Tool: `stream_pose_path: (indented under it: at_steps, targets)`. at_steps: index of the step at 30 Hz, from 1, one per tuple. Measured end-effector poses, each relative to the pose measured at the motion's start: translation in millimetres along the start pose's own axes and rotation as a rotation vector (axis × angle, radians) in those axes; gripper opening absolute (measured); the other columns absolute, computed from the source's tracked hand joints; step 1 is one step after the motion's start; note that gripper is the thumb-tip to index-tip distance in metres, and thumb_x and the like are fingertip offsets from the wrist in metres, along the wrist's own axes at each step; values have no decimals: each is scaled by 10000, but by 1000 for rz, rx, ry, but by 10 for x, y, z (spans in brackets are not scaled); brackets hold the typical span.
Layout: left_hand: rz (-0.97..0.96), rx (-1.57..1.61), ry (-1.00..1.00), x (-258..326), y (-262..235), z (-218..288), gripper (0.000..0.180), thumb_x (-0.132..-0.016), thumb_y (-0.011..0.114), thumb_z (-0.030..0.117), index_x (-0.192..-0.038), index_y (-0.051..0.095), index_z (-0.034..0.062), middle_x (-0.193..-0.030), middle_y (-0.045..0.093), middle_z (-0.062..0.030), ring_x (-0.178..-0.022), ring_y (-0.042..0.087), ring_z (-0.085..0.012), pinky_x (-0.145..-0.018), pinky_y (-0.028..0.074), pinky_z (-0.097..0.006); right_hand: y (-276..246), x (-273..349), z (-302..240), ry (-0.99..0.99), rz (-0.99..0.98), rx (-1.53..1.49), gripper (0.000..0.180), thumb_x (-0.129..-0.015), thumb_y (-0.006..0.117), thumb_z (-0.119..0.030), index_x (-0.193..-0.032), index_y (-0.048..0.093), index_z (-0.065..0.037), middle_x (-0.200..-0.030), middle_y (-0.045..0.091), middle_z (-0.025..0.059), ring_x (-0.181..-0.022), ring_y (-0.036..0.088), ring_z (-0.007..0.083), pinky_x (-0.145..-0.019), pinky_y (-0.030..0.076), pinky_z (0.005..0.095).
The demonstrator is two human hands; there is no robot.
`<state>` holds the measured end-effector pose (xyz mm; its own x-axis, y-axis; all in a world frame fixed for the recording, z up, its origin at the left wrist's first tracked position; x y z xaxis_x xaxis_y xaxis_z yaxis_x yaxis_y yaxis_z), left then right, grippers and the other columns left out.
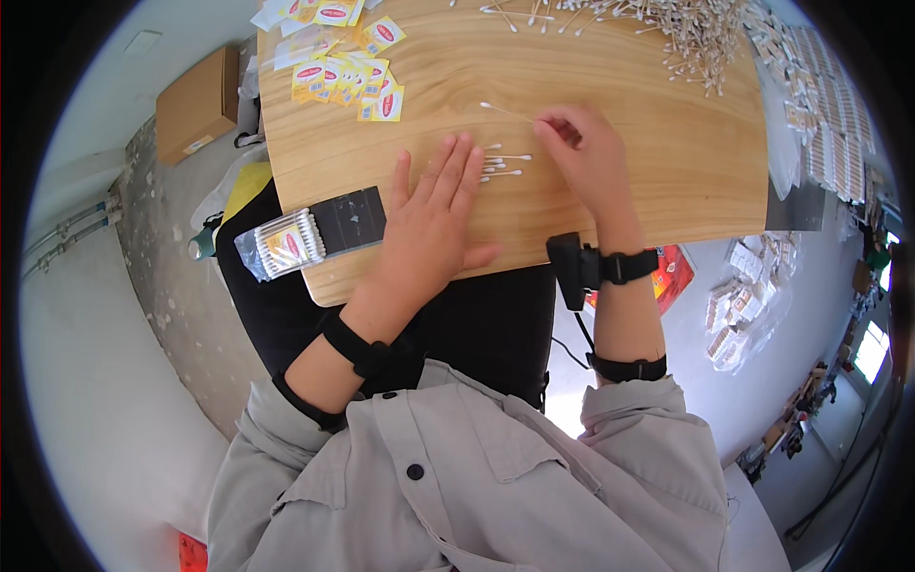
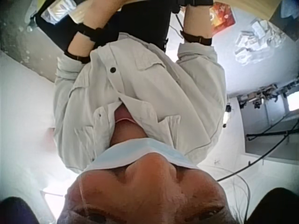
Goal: The person sits on the floor and manually assembles cotton swabs into small plastic packets. They gather a handful of swabs from a large pile, align them, place them into a clear plastic wrapper, and seal the packet. The process is repeated continuously throughout the video.
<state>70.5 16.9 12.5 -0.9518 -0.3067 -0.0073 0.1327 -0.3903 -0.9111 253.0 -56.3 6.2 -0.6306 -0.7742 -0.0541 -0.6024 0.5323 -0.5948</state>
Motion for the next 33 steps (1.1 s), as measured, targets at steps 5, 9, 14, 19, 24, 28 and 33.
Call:
stream_pose_path:
  at_steps: [5,9,14,19,24,28,33]
  targets:
    - [45,35,-53,43,-66,34,1145,-613,828,484,-1508,288,17,-1587,242,-186,-1492,202,-310,-1171,144,-579,246,-124,-175,-2,-208,58,236,-839,746,-210,-1015,703,-58,-879,640,74,-812,652,198,-722,521,311]
    - [88,-3,-79,-49,21,42,1124,-644,791,524,-1512,289,14,-1597,225,-185,-1496,195,-308,-1176,139,-574,113,-523,-166,75,244,195,263,-828,747,-237,-1026,697,-71,-903,623,108,-844,643,234,-753,523,336]
    - [64,-43,-63,-96,122,48,1065,-700,751,518,-1512,284,10,-1594,245,-166,-1489,216,-309,-1174,163,-563,112,-1019,-238,-115,489,425,271,-785,746,-266,-991,685,-101,-886,597,95,-854,636,289,-743,524,396]
    - [61,-17,-65,-101,139,33,1059,-697,752,518,-1508,296,11,-1590,250,-174,-1486,220,-314,-1173,175,-560,123,-948,15,-29,240,218,163,-806,732,-176,-931,698,-79,-861,609,70,-828,639,258,-697,522,372]
    - [44,-7,-66,-86,101,38,1046,-693,759,513,-1496,318,8,-1585,255,-183,-1481,229,-318,-1166,189,-561,152,-372,-37,-94,115,72,139,-787,754,-128,-902,702,-71,-847,609,74,-820,632,248,-693,519,347]
    - [80,-17,-64,-89,98,32,1029,-689,757,522,-1483,345,15,-1583,263,-177,-1483,223,-301,-1172,191,-543,140,-155,-198,-265,42,42,235,-753,795,-170,-939,694,-67,-903,614,88,-819,625,247,-712,520,338]
    - [99,-23,-64,-88,109,40,1030,-688,762,522,-1485,343,23,-1592,242,-170,-1490,204,-293,-1179,185,-533,106,-320,-106,23,117,1,273,-746,800,-191,-965,689,-70,-969,624,108,-815,625,248,-711,520,334]
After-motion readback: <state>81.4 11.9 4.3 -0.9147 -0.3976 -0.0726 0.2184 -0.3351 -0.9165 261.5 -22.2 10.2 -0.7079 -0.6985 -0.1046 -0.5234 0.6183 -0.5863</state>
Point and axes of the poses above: each hand's wrist, its own x-axis away from the middle knuckle, its own y-axis out of the palm, z = x × y, the point moved 6 cm from there along -x, towards the middle knuckle
